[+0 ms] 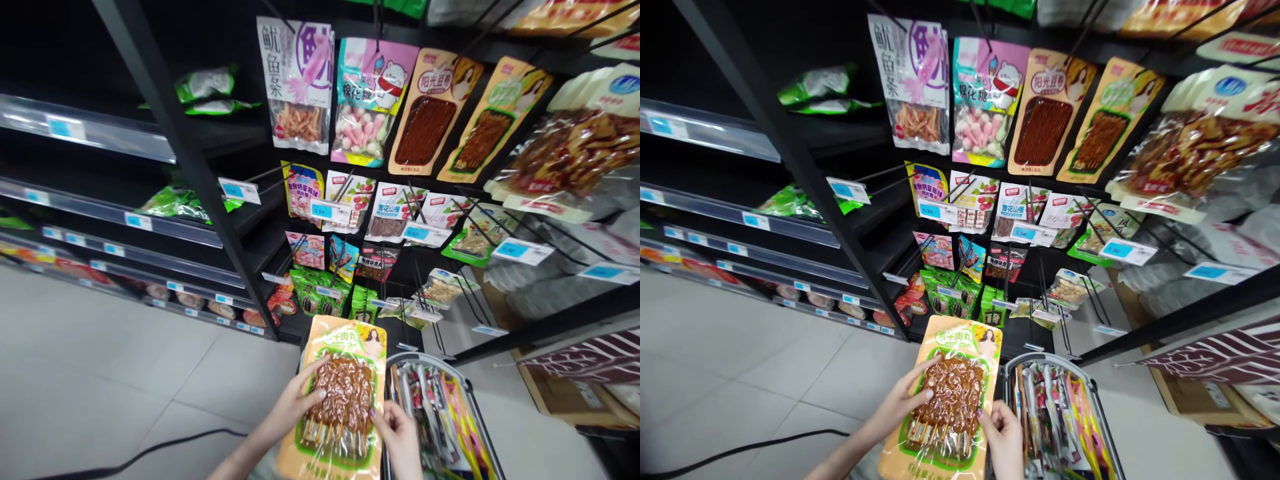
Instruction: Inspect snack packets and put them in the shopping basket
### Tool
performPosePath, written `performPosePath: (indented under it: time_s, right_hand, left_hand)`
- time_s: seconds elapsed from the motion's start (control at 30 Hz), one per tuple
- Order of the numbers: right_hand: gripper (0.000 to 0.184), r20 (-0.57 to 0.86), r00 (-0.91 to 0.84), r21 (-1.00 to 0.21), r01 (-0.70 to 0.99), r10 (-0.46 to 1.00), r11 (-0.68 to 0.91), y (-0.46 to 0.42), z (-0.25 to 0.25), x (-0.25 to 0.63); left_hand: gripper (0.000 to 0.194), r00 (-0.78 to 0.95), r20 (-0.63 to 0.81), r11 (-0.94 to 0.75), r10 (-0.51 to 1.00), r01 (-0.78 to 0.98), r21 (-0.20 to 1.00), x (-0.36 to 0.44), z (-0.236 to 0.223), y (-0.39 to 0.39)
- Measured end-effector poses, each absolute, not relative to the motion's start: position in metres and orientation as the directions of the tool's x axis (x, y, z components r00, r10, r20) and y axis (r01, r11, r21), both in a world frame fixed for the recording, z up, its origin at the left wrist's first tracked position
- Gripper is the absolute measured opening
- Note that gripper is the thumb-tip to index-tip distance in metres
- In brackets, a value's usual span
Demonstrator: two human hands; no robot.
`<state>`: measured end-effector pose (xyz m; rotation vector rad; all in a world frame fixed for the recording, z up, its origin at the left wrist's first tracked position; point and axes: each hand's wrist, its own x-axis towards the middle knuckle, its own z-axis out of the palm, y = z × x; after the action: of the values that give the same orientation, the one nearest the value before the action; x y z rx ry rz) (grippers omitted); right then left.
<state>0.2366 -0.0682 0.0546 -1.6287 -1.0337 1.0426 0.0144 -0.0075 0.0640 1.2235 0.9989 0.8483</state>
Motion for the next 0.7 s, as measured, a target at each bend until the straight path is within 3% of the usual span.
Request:
performPosePath:
  time_s: [0.13,0.5,0.7]
  right_hand:
    - [0.041,-0.160,0.322,-0.962,0.162,0.933,-0.221,-0.069,0.052,0.233]
    - [0.039,-0.119,0.403,-0.976,0.118,0.908,-0.181,-0.076,0.061,0.229]
    - [0.038,-0.152,0.495,-0.988,-0.069,0.856,-0.135,-0.085,0.095,0.237]
  left_hand:
    - [0.060,0.331,-0.130,0.152,0.935,-0.041,0.987,0.015,0.061,-0.007]
    - [0.054,0.318,-0.151,0.184,0.936,-0.078,0.980,0.015,0.054,-0.002]
    - [0.055,0.366,-0.178,0.204,0.913,-0.032,0.978,0.016,0.060,-0.001]
